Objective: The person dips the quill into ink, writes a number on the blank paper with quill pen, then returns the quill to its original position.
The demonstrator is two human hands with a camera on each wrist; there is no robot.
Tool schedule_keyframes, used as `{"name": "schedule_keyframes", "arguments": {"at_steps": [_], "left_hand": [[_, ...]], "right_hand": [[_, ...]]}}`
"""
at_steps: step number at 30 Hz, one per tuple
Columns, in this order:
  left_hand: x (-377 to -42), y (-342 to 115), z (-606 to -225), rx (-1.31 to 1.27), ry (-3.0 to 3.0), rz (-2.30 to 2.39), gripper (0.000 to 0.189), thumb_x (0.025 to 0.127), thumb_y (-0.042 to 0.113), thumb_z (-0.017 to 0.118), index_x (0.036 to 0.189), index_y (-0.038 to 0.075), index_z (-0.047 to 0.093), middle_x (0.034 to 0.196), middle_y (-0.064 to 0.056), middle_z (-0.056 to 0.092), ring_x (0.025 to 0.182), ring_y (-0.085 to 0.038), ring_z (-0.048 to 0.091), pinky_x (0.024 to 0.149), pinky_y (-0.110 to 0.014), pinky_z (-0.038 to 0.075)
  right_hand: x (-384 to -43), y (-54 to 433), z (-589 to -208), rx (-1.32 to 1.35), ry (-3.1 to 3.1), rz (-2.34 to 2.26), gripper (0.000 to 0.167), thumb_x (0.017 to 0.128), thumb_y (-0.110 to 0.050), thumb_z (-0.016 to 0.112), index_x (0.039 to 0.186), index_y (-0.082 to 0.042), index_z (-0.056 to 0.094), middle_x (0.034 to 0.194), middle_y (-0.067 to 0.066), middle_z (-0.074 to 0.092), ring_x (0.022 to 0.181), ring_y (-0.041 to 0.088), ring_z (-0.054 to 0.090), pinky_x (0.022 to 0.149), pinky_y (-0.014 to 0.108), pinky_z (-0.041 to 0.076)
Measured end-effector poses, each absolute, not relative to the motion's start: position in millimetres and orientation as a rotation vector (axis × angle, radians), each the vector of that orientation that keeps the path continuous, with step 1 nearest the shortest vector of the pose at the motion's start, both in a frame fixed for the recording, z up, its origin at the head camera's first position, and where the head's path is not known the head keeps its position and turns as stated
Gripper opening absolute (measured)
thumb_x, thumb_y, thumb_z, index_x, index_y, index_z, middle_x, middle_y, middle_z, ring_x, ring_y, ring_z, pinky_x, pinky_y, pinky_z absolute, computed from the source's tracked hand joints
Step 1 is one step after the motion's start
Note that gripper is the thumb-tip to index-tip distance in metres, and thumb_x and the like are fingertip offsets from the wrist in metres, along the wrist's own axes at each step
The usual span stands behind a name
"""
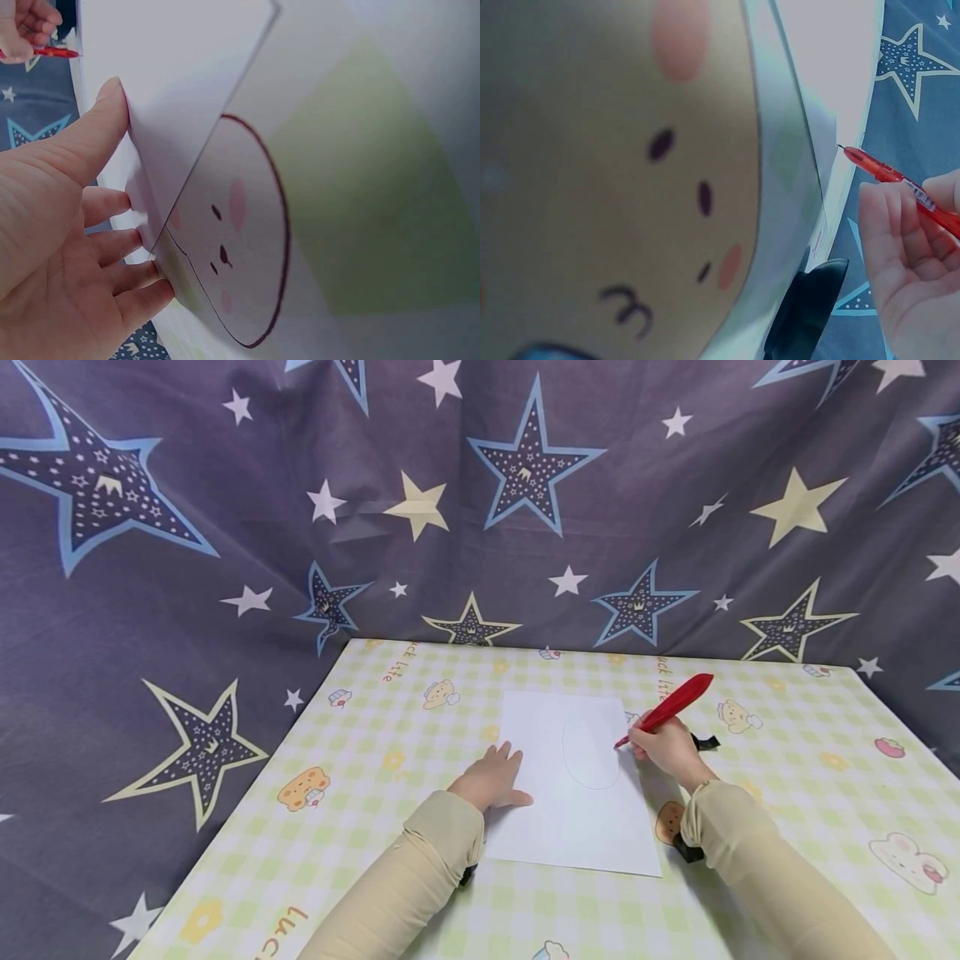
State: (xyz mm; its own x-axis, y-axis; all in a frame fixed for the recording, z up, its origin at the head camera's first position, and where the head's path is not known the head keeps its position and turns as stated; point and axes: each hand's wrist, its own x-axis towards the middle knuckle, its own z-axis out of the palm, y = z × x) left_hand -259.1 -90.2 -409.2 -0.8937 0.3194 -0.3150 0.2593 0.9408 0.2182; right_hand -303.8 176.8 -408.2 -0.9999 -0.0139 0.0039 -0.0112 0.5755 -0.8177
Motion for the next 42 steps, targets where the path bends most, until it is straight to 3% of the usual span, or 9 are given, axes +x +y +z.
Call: {"name": "schedule_keyframes", "arguments": {"at_steps": [16, 27, 42], "left_hand": [[-257.8, -90.9, -404.9, 0.429, 2.735, 0.263, 0.075, 0.087, 0.041, 0.061, 0.143, 0.002, 0.029, 0.149, -0.018, 0.020, 0.135, -0.034, 0.017, 0.109, -0.039, 0.019], [-259.7, -89.7, -407.4, 0.428, 2.737, 0.238, 0.077, 0.086, 0.042, 0.060, 0.143, 0.002, 0.028, 0.149, -0.017, 0.019, 0.135, -0.034, 0.016, 0.109, -0.039, 0.019], [-260.0, -89.9, -409.4, 0.425, 2.737, 0.241, 0.077, 0.086, 0.043, 0.061, 0.143, 0.002, 0.029, 0.149, -0.018, 0.019, 0.135, -0.034, 0.016, 0.109, -0.039, 0.018]], "right_hand": [[-305.9, 174.5, -408.9, -0.063, 2.837, -1.414, 0.010, 0.085, -0.009, 0.054, 0.085, 0.001, 0.057, 0.061, 0.009, 0.058, 0.058, 0.017, 0.055, 0.052, 0.025, 0.045], [-308.1, 171.2, -408.1, -0.032, 2.831, -1.425, 0.013, 0.085, -0.007, 0.053, 0.092, 0.004, 0.057, 0.064, 0.008, 0.058, 0.058, 0.015, 0.056, 0.053, 0.024, 0.048], [-310.7, 167.8, -409.4, -0.053, 2.843, -1.407, 0.010, 0.085, -0.009, 0.054, 0.086, 0.001, 0.057, 0.062, 0.011, 0.058, 0.054, 0.014, 0.050, 0.048, 0.025, 0.040]]}}
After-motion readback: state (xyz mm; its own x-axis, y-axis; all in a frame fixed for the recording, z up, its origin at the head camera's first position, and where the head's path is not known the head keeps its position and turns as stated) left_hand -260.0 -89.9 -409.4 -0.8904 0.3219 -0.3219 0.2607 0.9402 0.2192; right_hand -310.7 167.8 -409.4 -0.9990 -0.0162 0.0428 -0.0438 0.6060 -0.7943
